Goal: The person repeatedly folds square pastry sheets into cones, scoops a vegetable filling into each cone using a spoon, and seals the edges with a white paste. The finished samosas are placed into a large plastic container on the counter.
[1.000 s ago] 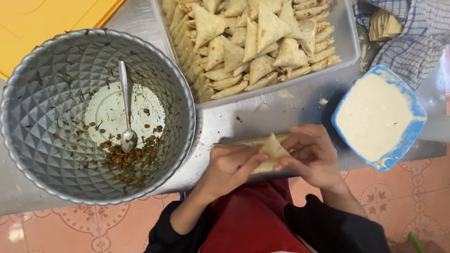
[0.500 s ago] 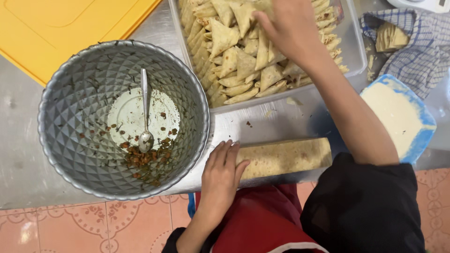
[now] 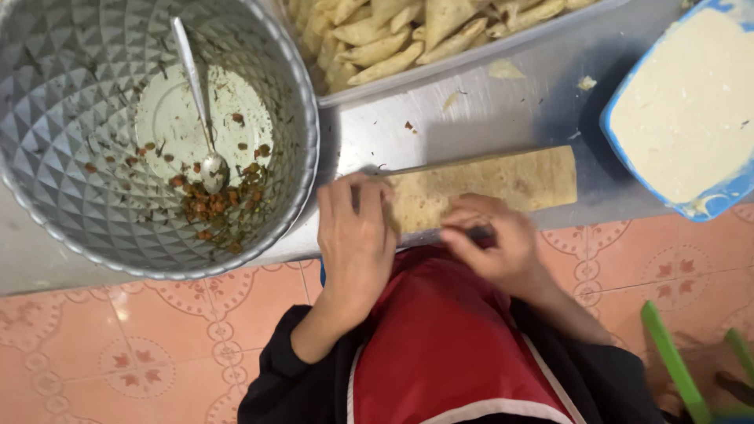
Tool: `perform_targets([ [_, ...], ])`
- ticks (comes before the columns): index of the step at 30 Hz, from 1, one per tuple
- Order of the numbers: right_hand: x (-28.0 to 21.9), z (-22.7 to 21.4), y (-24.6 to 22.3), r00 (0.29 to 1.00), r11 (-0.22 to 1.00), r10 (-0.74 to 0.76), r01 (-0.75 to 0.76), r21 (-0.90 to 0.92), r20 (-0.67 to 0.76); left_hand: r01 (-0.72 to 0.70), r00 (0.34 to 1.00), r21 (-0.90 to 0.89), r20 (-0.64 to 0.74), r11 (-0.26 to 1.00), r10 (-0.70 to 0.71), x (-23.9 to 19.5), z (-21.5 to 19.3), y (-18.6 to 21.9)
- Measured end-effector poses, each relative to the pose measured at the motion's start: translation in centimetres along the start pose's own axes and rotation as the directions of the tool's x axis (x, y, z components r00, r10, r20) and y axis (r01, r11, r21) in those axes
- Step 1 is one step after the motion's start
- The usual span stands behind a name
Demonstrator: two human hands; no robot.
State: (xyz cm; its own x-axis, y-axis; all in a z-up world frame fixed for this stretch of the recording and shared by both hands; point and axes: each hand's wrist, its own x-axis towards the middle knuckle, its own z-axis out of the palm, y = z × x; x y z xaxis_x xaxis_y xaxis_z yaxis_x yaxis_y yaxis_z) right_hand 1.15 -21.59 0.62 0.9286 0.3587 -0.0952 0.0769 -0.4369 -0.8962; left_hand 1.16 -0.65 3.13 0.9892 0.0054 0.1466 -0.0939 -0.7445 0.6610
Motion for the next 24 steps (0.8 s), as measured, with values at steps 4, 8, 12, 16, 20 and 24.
perform_targets([
  [4, -0.8, 3.9, 1.9, 0.952, 0.814, -0.189, 0.289, 0.504, -0.241, 0.227, 0.967, -0.383, 0.201, 0.895, -0.159, -0.2, 0.7, 2.0],
  [8, -2.0, 2.8, 3.1, 0.941, 0.883, -0.144, 0.262, 0.389, -0.306, 0.33, 0.931, -0.694, 0.353, 0.64, -0.097, 0.0, 1.7, 2.3],
  [12, -2.1, -1.7, 4.2, 0.936, 0.78, 0.128, 0.11, 0.616, -0.329, -0.021, 0.99, -0.645, 0.092, 0.764, 0.106, 0.8, 3.0, 3.1],
  [16, -1.7, -4.4, 3.6, 0.948, 0.591, 0.144, 0.149, 0.793, -0.285, -0.035, 0.954, -0.568, 0.226, 0.822, 0.197, 2.2, 4.8, 4.6],
  [20, -0.3, -7.2, 1.9, 0.927, 0.818, 0.079, 0.15, 0.555, -0.367, 0.312, 0.894, -0.651, 0.448, 0.692, 0.019, 2.9, 6.5, 6.7],
  [24, 0.5, -10.8, 0.9, 0.982, 0.869, -0.045, 0.129, 0.478, -0.184, 0.337, 0.869, -0.788, 0.47, 0.515, 0.151, 3.8, 5.5, 7.0],
])
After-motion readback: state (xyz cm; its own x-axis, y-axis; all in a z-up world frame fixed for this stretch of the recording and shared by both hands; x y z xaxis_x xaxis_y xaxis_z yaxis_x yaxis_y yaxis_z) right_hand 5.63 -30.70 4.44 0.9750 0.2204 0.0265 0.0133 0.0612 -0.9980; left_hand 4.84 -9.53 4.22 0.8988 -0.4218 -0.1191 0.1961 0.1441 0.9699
